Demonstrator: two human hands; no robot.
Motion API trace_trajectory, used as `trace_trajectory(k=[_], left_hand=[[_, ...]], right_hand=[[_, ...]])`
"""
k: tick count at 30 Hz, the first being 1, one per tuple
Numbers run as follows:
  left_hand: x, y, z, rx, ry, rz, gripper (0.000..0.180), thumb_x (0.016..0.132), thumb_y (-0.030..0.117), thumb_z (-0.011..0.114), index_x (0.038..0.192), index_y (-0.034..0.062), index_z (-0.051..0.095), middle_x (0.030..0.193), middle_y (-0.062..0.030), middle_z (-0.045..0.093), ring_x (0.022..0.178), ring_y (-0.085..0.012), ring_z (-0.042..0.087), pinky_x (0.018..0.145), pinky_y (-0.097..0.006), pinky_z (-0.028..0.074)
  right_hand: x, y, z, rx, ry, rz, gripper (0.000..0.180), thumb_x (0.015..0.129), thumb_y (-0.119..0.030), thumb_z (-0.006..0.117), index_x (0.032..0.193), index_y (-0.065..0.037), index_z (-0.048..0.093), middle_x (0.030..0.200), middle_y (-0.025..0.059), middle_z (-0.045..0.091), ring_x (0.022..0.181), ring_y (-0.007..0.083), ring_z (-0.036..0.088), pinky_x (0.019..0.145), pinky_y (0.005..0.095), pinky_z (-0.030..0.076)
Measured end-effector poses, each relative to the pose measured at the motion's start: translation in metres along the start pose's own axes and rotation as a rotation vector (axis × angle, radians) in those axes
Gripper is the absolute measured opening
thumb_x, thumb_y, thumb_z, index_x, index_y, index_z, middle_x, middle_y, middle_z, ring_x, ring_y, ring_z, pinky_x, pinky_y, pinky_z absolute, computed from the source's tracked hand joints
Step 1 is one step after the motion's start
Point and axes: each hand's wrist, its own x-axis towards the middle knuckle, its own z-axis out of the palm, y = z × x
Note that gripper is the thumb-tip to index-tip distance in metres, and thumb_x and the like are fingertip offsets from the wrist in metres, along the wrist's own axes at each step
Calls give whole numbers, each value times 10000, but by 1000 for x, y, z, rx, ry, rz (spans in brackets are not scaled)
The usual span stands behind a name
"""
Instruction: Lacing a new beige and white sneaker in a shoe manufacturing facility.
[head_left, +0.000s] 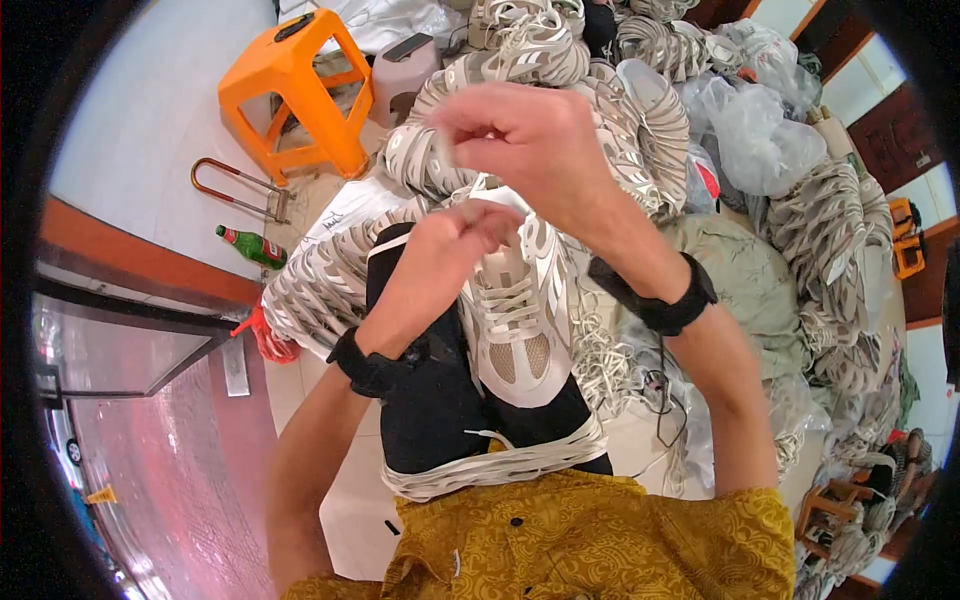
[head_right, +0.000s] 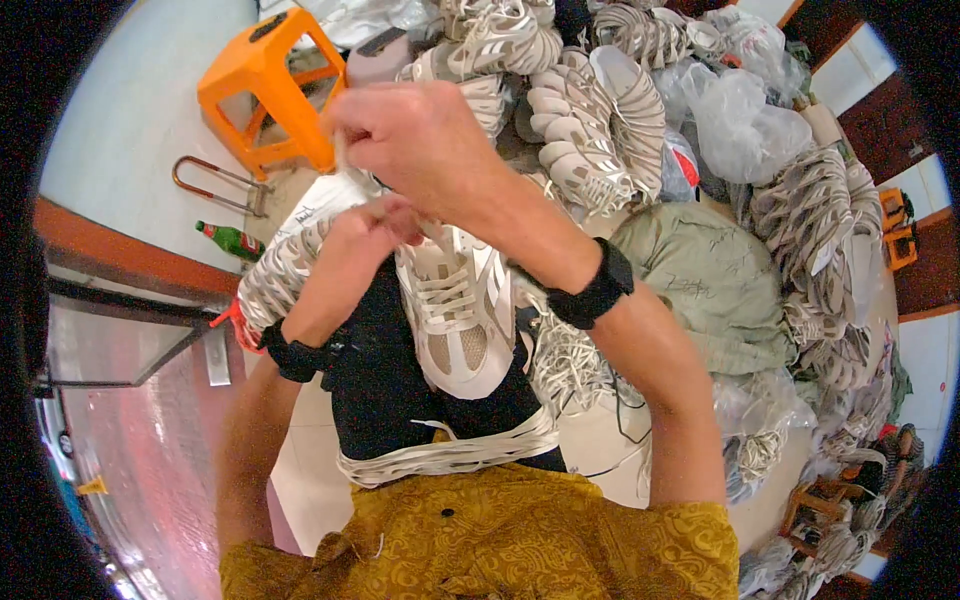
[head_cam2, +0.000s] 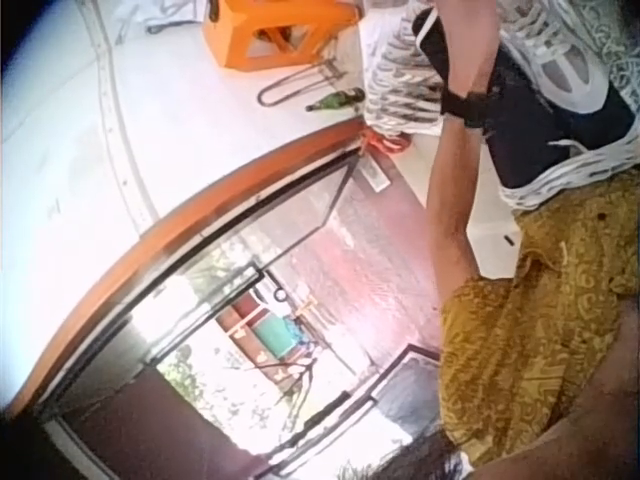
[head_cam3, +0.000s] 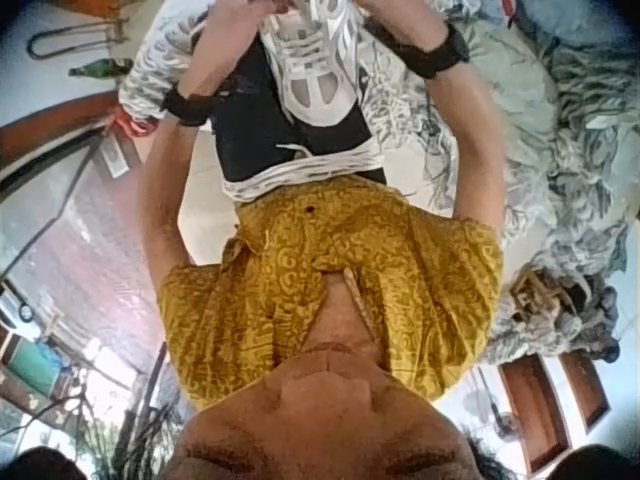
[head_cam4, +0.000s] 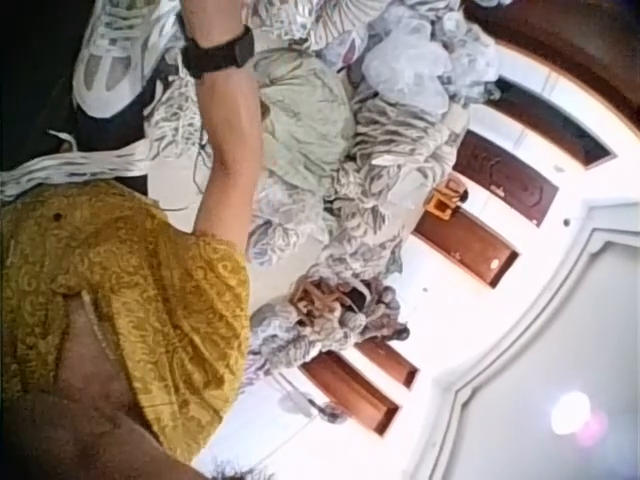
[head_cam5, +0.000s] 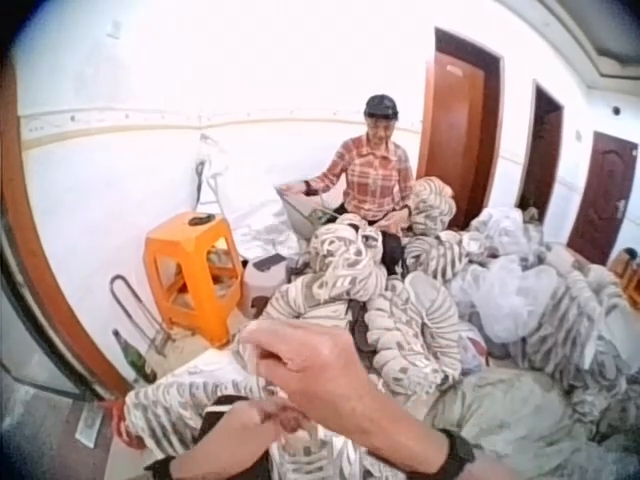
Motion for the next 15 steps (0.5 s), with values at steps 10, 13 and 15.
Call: trace_trajectory(k=[10,13,15], left_hand=[[6,-16,-38,-785,44,75,336,888,282,439,979,-33,512,911,-107,557,876,-224,561,775,-331,455],[10,-15,-40,-616,114,53,316,882,282,447,956,-10,542,889,-75,573,864,-198,567,747,-321,455],[11,-15,-39,298,188,-70,271,863,263,470,921,17,570,844,-83,592,837,-209,577,719,-335,446]], right_hand=[[-80,22,32,282,-281,576,362,688,-52,598,1047,-23,560,652,72,597,580,120,560,570,240,453],[-81,39,26,660,-197,768,312,735,-57,568,1029,44,549,683,88,595,596,137,561,565,252,451],[-73,52,14,708,-77,923,217,768,-79,540,911,83,554,685,96,593,574,144,560,537,253,444]])
